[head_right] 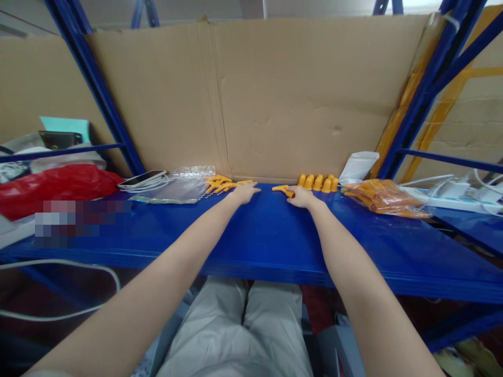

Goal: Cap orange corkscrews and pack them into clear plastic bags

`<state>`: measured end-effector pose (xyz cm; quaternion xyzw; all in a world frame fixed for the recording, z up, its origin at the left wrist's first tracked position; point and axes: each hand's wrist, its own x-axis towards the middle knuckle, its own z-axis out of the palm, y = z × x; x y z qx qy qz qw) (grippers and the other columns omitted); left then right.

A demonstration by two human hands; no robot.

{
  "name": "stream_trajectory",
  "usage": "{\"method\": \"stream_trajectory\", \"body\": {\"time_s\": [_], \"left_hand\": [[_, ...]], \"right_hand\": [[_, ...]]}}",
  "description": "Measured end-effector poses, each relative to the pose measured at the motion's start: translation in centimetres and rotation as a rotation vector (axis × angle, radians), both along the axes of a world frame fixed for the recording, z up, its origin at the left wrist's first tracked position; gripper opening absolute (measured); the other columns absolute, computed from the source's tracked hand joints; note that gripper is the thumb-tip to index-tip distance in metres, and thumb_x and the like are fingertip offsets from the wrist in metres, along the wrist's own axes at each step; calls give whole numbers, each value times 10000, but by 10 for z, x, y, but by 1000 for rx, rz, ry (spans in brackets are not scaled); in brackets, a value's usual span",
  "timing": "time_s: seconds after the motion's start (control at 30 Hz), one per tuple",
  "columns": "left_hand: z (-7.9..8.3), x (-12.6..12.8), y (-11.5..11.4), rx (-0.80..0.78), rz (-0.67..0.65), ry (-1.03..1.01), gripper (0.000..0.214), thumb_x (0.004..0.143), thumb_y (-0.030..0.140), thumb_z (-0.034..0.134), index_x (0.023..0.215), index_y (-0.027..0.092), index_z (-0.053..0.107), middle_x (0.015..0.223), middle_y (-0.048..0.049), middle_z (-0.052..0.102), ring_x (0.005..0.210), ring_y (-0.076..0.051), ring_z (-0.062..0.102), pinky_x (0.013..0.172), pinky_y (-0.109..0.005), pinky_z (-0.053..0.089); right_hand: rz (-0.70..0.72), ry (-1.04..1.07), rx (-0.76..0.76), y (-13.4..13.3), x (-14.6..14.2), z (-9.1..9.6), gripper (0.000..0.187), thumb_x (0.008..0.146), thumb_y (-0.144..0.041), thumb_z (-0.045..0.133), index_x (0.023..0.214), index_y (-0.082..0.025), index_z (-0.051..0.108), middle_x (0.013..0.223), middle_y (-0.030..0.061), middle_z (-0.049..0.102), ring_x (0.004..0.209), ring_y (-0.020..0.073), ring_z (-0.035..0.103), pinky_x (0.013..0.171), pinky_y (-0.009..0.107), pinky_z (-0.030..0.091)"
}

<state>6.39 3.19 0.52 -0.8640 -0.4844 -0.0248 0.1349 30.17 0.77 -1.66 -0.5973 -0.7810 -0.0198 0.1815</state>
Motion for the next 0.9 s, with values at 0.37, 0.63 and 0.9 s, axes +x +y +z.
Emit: {"method": "stream_trajectory", "body": {"time_s": [0.37, 0.63, 0.9], "left_hand": [[9, 27, 5, -15, 144, -48, 362, 826, 5, 462, 1099, 112, 676, 1118, -184, 674, 1099, -235, 616, 933, -338, 473], [12, 15, 15, 63, 94, -592, 249, 814, 73, 523, 937, 147, 727, 1023, -139, 707, 1023, -229, 641, 904, -321, 479], [26, 17, 22, 31, 134, -1266, 185, 834, 158, 547, 889, 109, 716, 932, -104, 722, 870, -162, 659, 787, -247, 487]], "right_hand": [[-122, 96, 107, -14, 3, 22, 381, 822, -247, 505, 1162, -188, 665, 1186, 71, 665, 1094, 255, 608, 963, 379, 454], [-419, 211, 297, -27, 21, 28, 424, 816, -168, 416, 1187, -138, 617, 1274, 136, 576, 1202, 290, 514, 1022, 413, 392], [-628, 430, 180, -15, 59, -3, 506, 768, -200, 480, 1271, -175, 518, 1400, 148, 424, 1278, 302, 429, 1031, 416, 389]]}}
